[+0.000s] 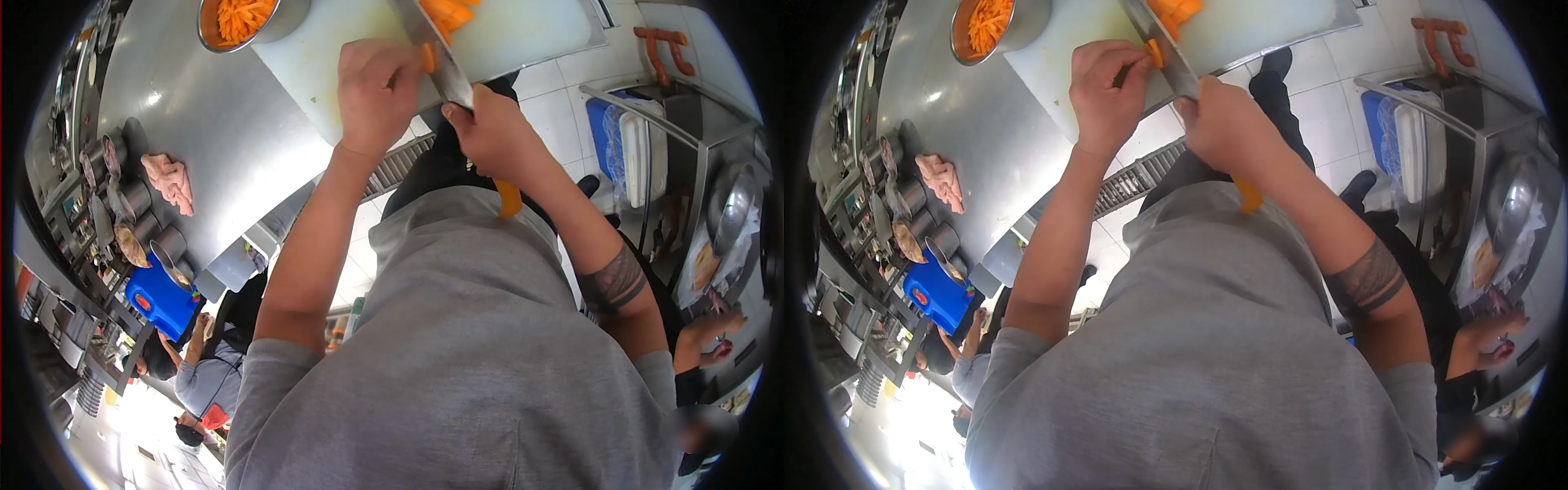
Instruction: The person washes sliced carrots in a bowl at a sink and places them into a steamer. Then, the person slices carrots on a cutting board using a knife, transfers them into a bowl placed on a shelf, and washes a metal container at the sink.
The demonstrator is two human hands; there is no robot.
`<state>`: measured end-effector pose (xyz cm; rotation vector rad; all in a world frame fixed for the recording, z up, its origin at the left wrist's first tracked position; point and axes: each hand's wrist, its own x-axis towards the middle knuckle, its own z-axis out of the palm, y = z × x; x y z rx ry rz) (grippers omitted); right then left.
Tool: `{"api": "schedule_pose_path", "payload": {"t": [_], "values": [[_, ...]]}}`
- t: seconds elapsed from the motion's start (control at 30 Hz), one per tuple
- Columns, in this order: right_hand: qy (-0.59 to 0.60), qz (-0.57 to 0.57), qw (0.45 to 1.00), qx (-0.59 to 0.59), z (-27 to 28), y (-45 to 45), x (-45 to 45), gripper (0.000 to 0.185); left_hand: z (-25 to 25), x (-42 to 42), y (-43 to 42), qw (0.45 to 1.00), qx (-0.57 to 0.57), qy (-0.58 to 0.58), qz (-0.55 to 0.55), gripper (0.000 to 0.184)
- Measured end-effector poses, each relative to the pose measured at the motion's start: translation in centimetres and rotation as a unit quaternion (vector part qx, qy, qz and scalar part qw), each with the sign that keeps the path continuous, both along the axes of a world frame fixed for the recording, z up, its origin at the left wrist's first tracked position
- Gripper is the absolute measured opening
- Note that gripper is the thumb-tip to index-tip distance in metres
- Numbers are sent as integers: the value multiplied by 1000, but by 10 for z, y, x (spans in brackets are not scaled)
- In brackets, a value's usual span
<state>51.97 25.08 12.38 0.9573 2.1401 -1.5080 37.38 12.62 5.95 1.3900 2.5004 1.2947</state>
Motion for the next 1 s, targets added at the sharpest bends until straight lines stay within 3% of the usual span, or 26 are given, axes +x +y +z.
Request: {"api": "schedule_pose_path", "payload": {"t": [0.03,0.07,0.13,0.23,0.37,0.47,0.57,0.77,0.83,0.93,1.0], "values": [[48,50,989,130,5,-4,-2,35,0,0,1,1000,-1,-6,2,9],[-7,60,991,119,14,-5,-2,29,0,1,1,1000,5,-5,-1,9],[4,60,989,136,20,-1,2,30,5,3,1,998,-56,-15,17,11],[31,63,985,156,26,14,11,28,9,4,4,999,-42,-9,5,14],[56,-6,988,143,44,35,31,24,13,7,7,999,-39,-22,22,15],[-14,-108,993,46,62,46,40,31,16,6,9,999,-17,-21,25,18],[-16,-131,990,54,64,54,53,30,30,17,18,997,-63,26,45,24],[-14,-145,988,57,72,54,64,27,44,12,30,981,-156,-95,64,23],[-11,-142,989,44,72,56,65,27,57,10,33,945,-222,-233,48,22],[-2,-141,989,44,74,60,64,26,61,9,37,965,-197,-150,87,20],[3,-138,989,44,73,63,65,26,62,3,46,958,-222,-153,94,23]]}}
